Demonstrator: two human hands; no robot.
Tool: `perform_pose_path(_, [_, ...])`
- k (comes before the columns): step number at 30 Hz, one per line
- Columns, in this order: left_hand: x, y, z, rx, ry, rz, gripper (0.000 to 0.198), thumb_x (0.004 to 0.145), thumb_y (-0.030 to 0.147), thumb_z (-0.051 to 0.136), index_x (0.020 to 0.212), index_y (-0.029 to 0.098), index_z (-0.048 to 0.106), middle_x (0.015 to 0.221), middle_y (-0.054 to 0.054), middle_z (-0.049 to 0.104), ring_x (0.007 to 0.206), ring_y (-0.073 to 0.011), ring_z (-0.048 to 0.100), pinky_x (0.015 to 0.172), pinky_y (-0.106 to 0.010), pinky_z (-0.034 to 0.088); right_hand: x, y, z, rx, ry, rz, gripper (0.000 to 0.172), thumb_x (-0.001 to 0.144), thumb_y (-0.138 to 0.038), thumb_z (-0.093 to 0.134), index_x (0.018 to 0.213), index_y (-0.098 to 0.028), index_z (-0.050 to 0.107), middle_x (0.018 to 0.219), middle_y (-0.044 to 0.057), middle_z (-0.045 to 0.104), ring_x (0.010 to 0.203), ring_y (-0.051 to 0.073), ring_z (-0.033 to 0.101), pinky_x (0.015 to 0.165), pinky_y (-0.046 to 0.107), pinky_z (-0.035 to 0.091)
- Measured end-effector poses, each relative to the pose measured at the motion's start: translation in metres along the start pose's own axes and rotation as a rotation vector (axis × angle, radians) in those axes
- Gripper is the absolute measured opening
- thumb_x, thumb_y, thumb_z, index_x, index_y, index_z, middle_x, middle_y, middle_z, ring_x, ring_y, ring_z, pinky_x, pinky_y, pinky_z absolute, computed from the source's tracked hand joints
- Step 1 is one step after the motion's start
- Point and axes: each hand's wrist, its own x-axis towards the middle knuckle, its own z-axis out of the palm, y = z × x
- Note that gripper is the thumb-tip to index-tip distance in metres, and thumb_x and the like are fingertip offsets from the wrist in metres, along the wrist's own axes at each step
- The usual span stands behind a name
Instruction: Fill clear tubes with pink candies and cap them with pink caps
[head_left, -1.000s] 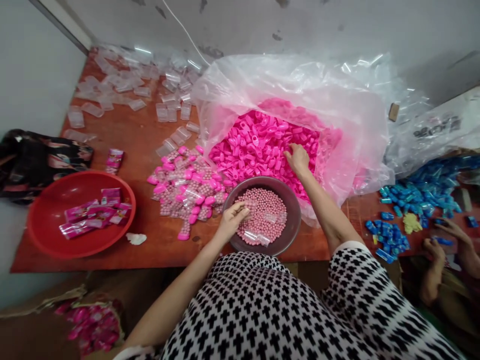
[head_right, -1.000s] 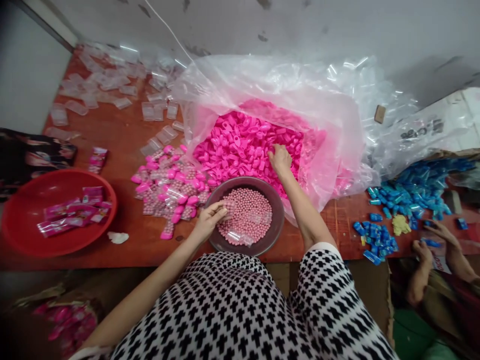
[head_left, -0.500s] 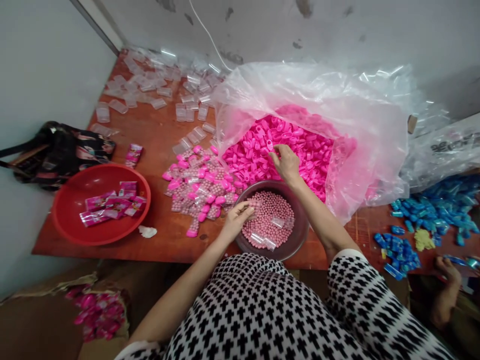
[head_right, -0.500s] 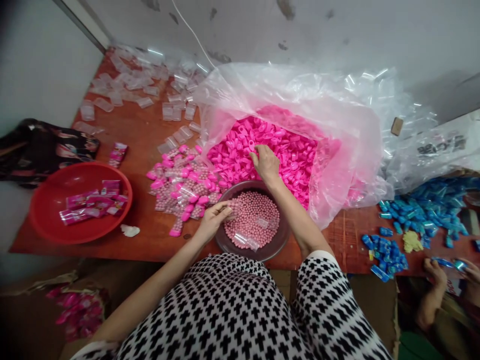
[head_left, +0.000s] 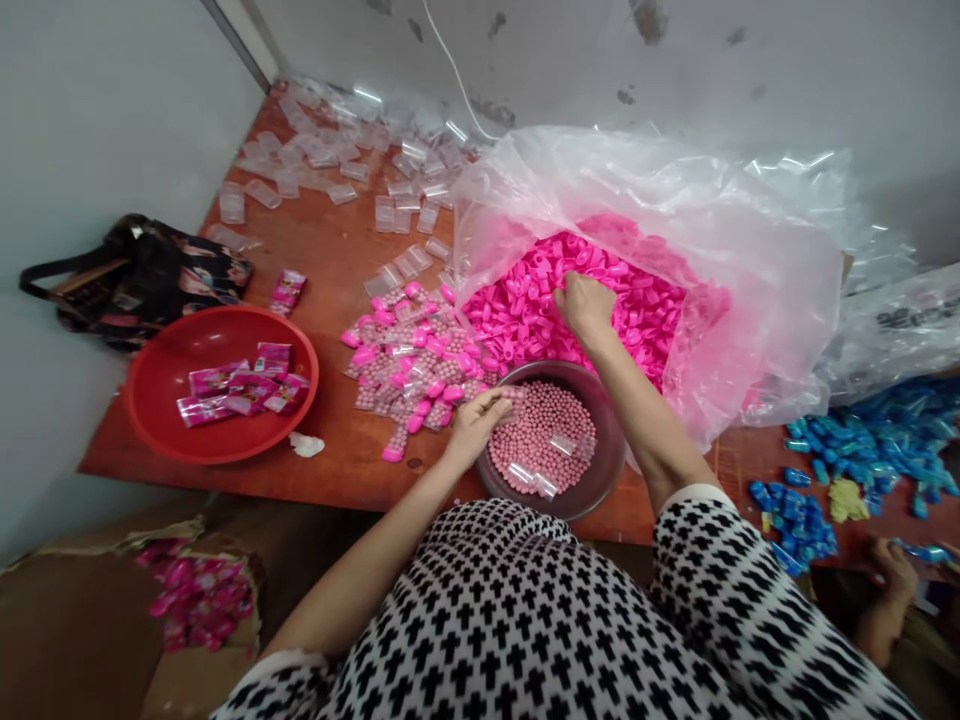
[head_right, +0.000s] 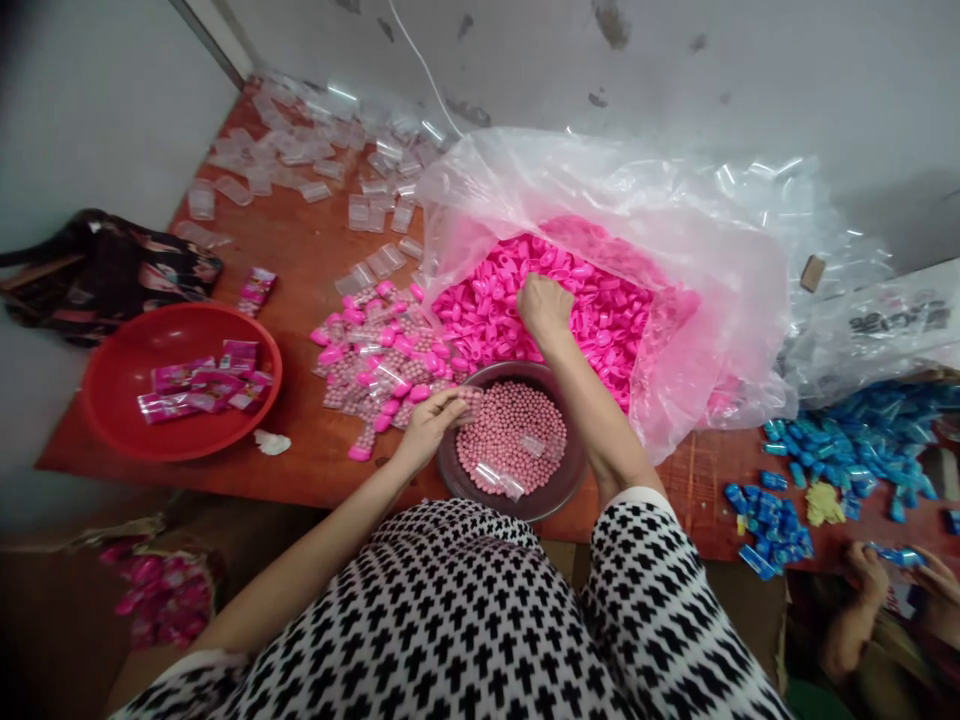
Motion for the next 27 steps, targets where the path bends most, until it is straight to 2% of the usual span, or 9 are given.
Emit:
perform_pose_path(3, [0.003, 0.005, 0.003, 0.044, -0.001, 0.068, 0.042, 0.072, 0.046, 0.067, 0.102, 0.015, 0.066, 0.104, -0.009, 0.071, 0.091, -0.0208, 0.067, 0.077, -0.033, 0.058, -0.033, 0.011, -0.006, 0.28, -0.006, -0.272, 0.032, 0.091, -0.032, 0.046, 0.115, -0.014, 0.059, 0.106, 0.013, 0.066, 0.097, 0.024, 0.061, 0.082, 0.038, 0.047])
perform_pose_path(5, [0.004, 0.006, 0.005, 0.103, -0.009, 0.103, 0.042, 0.075, 0.046, 0.064, 0.104, 0.015, 0.066, 0.104, -0.008, 0.071, 0.088, -0.0204, 0.068, 0.075, -0.033, 0.058, -0.065, 0.016, -0.005, 0.546, -0.107, -0.455, 0.033, 0.091, -0.035, 0.048, 0.115, -0.016, 0.059, 0.1, 0.009, 0.068, 0.09, 0.019, 0.062, 0.08, 0.033, 0.048])
perform_pose_path(7, [0.002, 0.005, 0.008, 0.202, 0.002, 0.157, 0.041, 0.077, 0.045, 0.061, 0.105, 0.015, 0.067, 0.105, -0.008, 0.071, 0.086, -0.0204, 0.068, 0.074, -0.034, 0.057, -0.096, 0.017, 0.0, 0.72, -0.176, -0.57, 0.031, 0.092, -0.037, 0.048, 0.113, -0.017, 0.06, 0.095, 0.007, 0.068, 0.085, 0.017, 0.063, 0.078, 0.03, 0.049])
perform_pose_path(9, [-0.001, 0.003, 0.009, 0.339, 0.026, 0.244, 0.036, 0.08, 0.041, 0.059, 0.104, 0.016, 0.068, 0.104, -0.007, 0.071, 0.088, -0.0205, 0.068, 0.077, -0.034, 0.056, -0.12, 0.017, 0.008, 0.776, -0.156, -0.643, 0.03, 0.093, -0.037, 0.046, 0.111, -0.019, 0.06, 0.098, 0.007, 0.067, 0.089, 0.017, 0.062, 0.081, 0.031, 0.049])
perform_pose_path(14, [-0.013, 0.001, 0.011, 0.638, 0.067, 0.463, 0.025, 0.084, 0.032, 0.056, 0.098, 0.017, 0.071, 0.098, -0.007, 0.073, 0.088, -0.0187, 0.067, 0.083, -0.032, 0.051, -0.151, 0.021, 0.023, 0.69, -0.028, -0.696, 0.027, 0.095, -0.034, 0.043, 0.109, -0.018, 0.058, 0.097, 0.009, 0.066, 0.091, 0.018, 0.061, 0.083, 0.032, 0.048])
perform_pose_path(20, [-0.024, 0.0, 0.019, 0.729, 0.007, 0.596, 0.023, 0.086, 0.031, 0.055, 0.095, 0.018, 0.072, 0.094, -0.006, 0.073, 0.084, -0.0164, 0.067, 0.078, -0.028, 0.052, -0.174, 0.031, 0.025, 0.585, 0.035, -0.712, 0.022, 0.095, -0.031, 0.042, 0.104, -0.016, 0.055, 0.087, 0.01, 0.062, 0.083, 0.021, 0.059, 0.077, 0.035, 0.049])
perform_pose_path(23, [-0.023, 0.001, 0.019, 0.739, -0.038, 0.611, 0.023, 0.085, 0.03, 0.057, 0.096, 0.018, 0.072, 0.095, -0.007, 0.073, 0.085, -0.0171, 0.068, 0.08, -0.028, 0.052, -0.177, 0.032, 0.027, 0.551, 0.057, -0.719, 0.021, 0.094, -0.03, 0.042, 0.103, -0.015, 0.055, 0.087, 0.011, 0.062, 0.084, 0.021, 0.06, 0.078, 0.036, 0.05])
perform_pose_path(27, [-0.023, 0.005, 0.019, 0.685, -0.111, 0.501, 0.021, 0.08, 0.032, 0.062, 0.092, 0.02, 0.074, 0.094, -0.006, 0.074, 0.087, -0.0186, 0.068, 0.083, -0.03, 0.051, -0.173, 0.032, 0.024, 0.585, -0.004, -0.73, 0.027, 0.093, -0.032, 0.043, 0.103, -0.014, 0.06, 0.089, 0.013, 0.066, 0.085, 0.022, 0.062, 0.08, 0.038, 0.05])
